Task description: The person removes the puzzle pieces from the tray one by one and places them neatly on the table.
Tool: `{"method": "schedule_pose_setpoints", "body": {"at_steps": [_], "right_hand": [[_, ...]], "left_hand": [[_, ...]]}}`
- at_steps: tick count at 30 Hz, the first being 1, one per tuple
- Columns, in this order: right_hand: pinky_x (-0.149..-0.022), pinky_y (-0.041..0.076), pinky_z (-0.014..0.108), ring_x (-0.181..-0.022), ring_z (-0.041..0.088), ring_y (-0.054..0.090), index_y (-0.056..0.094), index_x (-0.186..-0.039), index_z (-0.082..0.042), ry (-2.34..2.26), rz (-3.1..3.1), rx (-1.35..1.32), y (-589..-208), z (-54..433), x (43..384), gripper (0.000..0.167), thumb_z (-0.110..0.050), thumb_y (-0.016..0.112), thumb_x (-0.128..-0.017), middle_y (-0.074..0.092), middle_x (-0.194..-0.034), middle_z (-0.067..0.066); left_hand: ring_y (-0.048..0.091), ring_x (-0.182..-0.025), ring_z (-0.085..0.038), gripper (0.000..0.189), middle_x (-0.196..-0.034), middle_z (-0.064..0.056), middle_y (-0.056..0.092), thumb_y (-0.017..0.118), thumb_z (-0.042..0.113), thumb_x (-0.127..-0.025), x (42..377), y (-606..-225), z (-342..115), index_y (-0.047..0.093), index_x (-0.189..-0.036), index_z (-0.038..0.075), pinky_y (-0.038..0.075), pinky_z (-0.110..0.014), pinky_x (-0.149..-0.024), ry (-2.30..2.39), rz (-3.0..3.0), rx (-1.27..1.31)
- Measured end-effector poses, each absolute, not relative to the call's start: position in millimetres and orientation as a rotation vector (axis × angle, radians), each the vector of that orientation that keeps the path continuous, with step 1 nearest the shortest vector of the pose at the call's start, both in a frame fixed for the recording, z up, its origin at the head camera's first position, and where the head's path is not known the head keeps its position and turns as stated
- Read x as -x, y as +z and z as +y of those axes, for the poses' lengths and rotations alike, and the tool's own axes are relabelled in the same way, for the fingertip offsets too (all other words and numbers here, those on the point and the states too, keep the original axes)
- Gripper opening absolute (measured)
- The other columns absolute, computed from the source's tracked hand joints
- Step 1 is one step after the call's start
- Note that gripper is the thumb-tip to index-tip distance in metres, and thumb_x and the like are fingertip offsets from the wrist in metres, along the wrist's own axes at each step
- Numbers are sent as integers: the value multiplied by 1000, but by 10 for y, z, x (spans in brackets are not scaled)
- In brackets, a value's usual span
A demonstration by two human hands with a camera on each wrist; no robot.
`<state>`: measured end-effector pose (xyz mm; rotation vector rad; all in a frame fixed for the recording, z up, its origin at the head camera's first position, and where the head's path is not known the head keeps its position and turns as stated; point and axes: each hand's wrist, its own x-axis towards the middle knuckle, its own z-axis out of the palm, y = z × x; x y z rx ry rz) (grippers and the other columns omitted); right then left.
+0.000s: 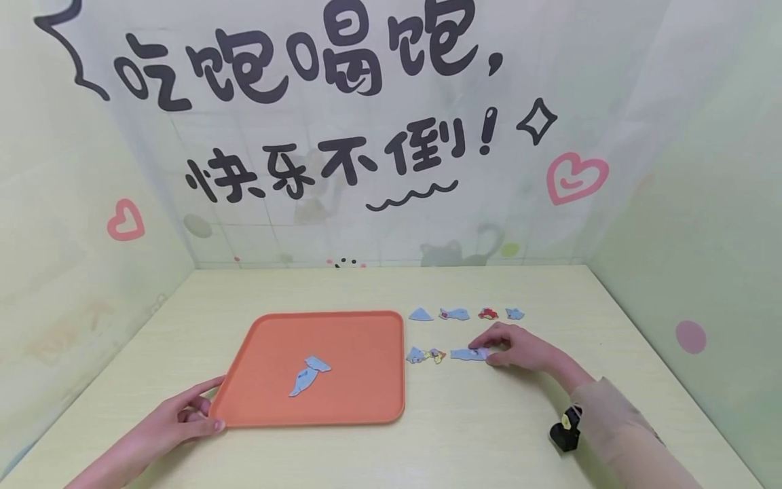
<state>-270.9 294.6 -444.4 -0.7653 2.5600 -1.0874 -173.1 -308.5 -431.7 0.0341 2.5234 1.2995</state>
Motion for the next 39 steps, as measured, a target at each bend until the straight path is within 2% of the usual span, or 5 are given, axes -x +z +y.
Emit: {"method": "schedule_pose_setpoints", "body": {"at_steps": [9, 18, 22, 34, 39], "right_hand": [[-87, 42, 28, -104, 18, 51, 66, -126, -20, -943, 2616, 786, -4340, 2852, 2724, 42, -20, 76, -85, 60, -125, 4], [-95, 44, 53, -115, 33, 55, 65, -128, -15, -877, 2654, 877, -4076, 2541, 2901, 41, -13, 72, -89, 61, -130, 4], [-97, 42, 59, -116, 36, 54, 64, -129, -13, -883, 2643, 943, -3956, 2324, 3006, 41, -11, 72, -89, 62, -129, 5], [-104, 42, 57, -122, 33, 54, 66, -127, -23, -865, 2544, 1127, -3781, 1407, 3303, 42, -7, 69, -88, 62, -130, 3], [-107, 41, 54, -124, 33, 53, 65, -129, -15, -874, 2462, 1185, -3789, 1005, 3328, 42, -4, 68, -89, 61, -131, 8]], "left_hand": [[46, -74, -7, 86, -101, -8, 54, 77, 21, -86, 1725, -4333, -3088, 28, -154, 3, 43, -21, -65, 1319, 2501, -16], [47, -75, -6, 86, -101, -8, 54, 77, 24, -86, 1740, -4329, -3099, 29, -154, 3, 43, -21, -66, 1322, 2507, -58], [47, -75, -6, 86, -101, -9, 55, 77, 23, -86, 1739, -4325, -3097, 29, -154, 2, 43, -21, -66, 1325, 2517, -68], [47, -76, -9, 88, -102, -6, 55, 78, 28, -85, 1758, -4309, -3084, 29, -155, 5, 43, -22, -64, 1269, 2514, 30], [47, -76, -10, 89, -100, -6, 56, 78, 28, -85, 1754, -4318, -3090, 29, -155, 4, 42, -22, -65, 1255, 2526, 27]]}}
